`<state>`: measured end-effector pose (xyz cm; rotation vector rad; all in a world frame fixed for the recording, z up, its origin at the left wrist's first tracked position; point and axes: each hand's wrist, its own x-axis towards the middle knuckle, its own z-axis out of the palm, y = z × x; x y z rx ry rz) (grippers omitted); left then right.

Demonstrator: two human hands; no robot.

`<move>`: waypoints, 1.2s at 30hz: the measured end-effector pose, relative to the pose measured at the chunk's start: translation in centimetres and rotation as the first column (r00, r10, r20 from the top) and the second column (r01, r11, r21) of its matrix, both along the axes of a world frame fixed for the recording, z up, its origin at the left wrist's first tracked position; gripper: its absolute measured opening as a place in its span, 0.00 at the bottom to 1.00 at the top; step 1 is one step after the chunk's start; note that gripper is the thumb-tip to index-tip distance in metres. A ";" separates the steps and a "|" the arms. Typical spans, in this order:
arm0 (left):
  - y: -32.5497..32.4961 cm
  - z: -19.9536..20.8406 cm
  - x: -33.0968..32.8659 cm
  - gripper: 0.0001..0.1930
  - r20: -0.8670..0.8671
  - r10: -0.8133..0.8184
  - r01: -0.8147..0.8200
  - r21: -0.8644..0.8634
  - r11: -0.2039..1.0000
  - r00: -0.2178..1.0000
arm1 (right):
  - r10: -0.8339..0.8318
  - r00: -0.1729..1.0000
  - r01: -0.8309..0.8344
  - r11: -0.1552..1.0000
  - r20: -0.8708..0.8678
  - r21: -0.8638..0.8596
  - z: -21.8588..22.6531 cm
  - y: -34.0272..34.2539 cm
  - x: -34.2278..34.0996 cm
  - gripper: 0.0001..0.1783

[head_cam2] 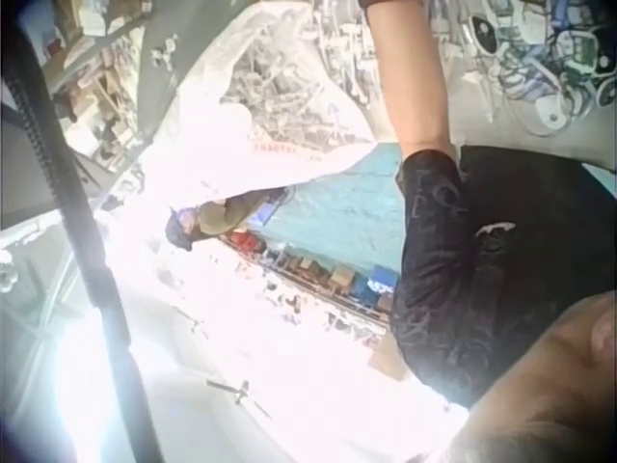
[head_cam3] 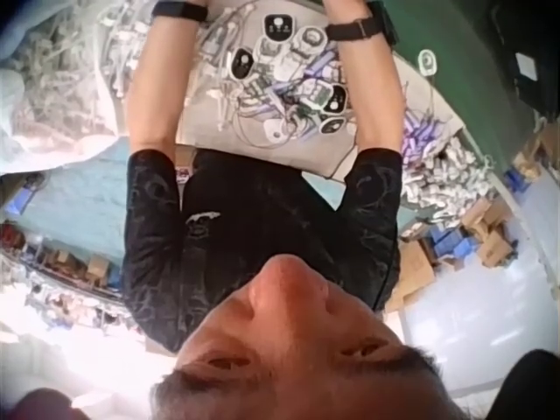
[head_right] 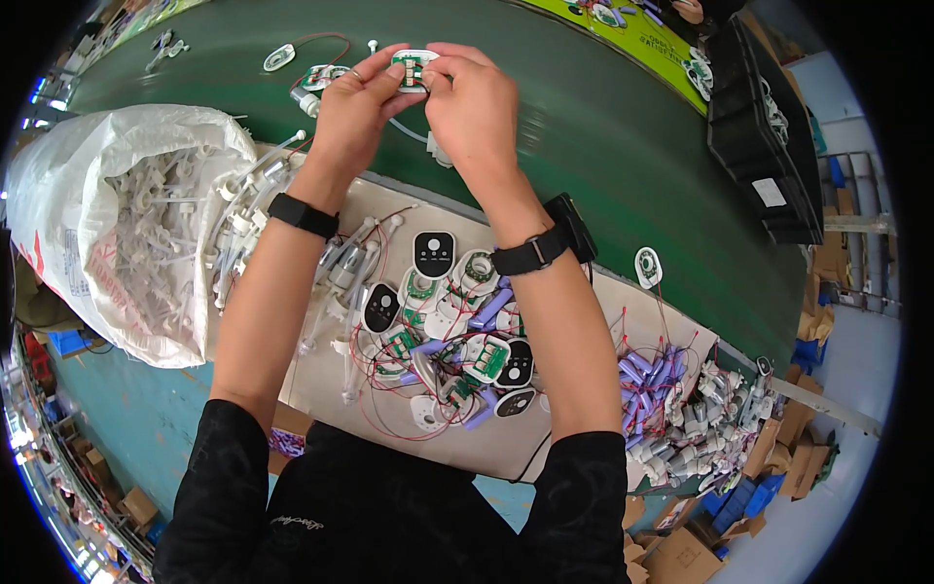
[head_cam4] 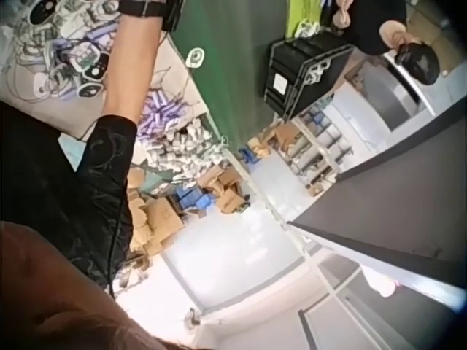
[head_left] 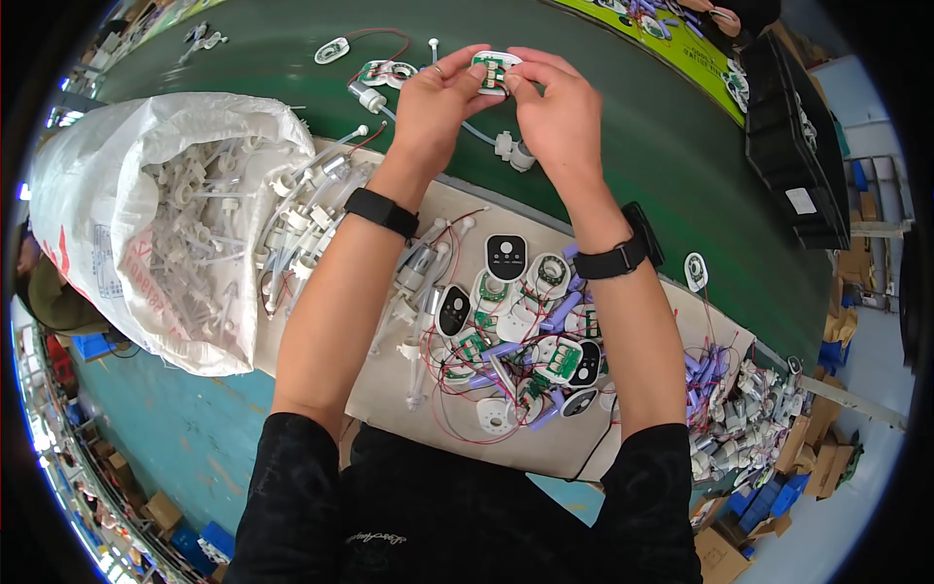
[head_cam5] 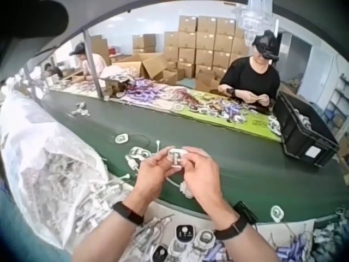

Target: The person picks up a motor and a plastic tube, fits them together, and places the assembly on the table. They then pick up a circuit board and a battery, connect them together, and place the components on the table.

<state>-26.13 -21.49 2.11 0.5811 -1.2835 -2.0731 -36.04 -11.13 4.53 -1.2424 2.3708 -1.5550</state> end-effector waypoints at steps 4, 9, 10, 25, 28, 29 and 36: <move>-0.3 -0.3 0.2 0.19 -0.007 -0.036 0.036 -0.017 0.999 0.999 | 0.012 0.998 -0.013 1.000 -0.056 -0.026 -0.2 -0.1 0.2 0.08; -0.2 -0.4 0.1 0.19 -0.016 -0.049 0.048 -0.011 0.999 0.999 | 0.013 0.994 -0.017 0.999 -0.112 -0.033 -0.2 0.0 0.1 0.08; -0.2 -0.4 0.1 0.19 -0.018 -0.049 0.049 -0.017 0.999 0.999 | 0.021 0.994 -0.025 0.999 -0.111 -0.035 -0.3 -0.1 0.1 0.08; 1.7 -0.2 -0.4 0.16 0.027 0.140 -0.134 -0.172 0.976 0.990 | -0.041 0.998 0.039 0.998 -0.043 -0.047 -0.9 -0.5 0.7 0.08; 1.2 -0.5 -0.2 0.16 0.076 0.120 -0.098 -0.242 0.965 0.990 | -0.024 0.999 0.022 0.998 -0.032 -0.060 -1.3 -0.6 0.5 0.08; 1.2 -0.4 -0.2 0.16 0.078 0.122 -0.100 -0.242 0.965 0.989 | -0.015 0.999 0.014 0.998 -0.033 -0.058 -1.4 -0.5 0.5 0.08; -3.2 1.2 -1.4 0.18 0.146 0.019 0.012 -0.209 0.978 0.989 | 0.088 0.995 -0.088 0.996 0.054 -0.001 -0.2 -1.2 -2.6 0.12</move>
